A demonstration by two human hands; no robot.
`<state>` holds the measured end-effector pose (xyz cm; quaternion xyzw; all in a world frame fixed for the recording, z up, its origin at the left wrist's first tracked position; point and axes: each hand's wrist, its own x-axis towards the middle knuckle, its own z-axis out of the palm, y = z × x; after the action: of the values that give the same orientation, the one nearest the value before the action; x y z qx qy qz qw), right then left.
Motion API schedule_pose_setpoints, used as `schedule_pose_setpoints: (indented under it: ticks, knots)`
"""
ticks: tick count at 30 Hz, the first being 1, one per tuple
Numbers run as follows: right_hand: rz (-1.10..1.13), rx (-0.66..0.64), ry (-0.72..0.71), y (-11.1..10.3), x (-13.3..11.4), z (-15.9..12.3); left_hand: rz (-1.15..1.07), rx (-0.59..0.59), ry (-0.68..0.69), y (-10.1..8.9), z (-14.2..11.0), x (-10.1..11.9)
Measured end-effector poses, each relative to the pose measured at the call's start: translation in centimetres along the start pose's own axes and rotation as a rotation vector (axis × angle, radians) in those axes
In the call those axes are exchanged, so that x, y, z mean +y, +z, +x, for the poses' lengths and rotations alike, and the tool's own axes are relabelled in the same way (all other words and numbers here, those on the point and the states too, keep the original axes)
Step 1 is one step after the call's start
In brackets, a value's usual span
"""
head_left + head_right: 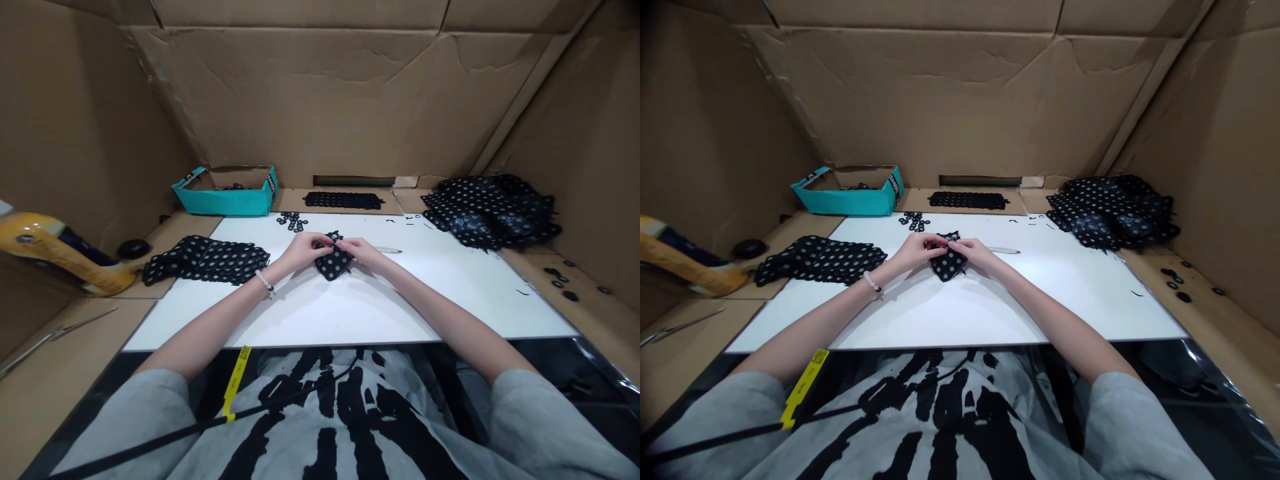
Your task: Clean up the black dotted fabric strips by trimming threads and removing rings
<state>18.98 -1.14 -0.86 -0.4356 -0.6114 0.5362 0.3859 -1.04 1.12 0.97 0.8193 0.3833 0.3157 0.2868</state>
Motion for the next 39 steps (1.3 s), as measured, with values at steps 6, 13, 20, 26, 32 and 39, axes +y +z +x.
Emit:
schedule_pose_setpoints:
  ticks: [6,13,20,26,32,39]
  knots:
    - [0.048,-0.006,0.095,-0.3,0.6,0.2,-0.25,0.253,-0.303,-1.7,1.6,-4.4]
    - [0.071,0.049,0.093,0.2,1.0,0.3,0.166,0.511,-0.377,-5.1,1.5,-7.9]
    - [0.155,0.129,0.052,1.1,0.6,0.0,0.143,0.169,0.085,-2.0,0.5,-2.0]
    - [0.089,0.041,0.023,0.4,0.5,0.4,0.001,0.065,0.058,0.3,-0.3,0.3]
    - [-0.032,-0.077,-0.047,-0.4,0.7,0.5,-0.371,0.028,-0.259,0.0,0.3,-1.2]
    - [-0.036,-0.033,-0.073,-0.1,1.2,0.6,-0.452,0.036,-0.338,0.1,0.2,-1.2]
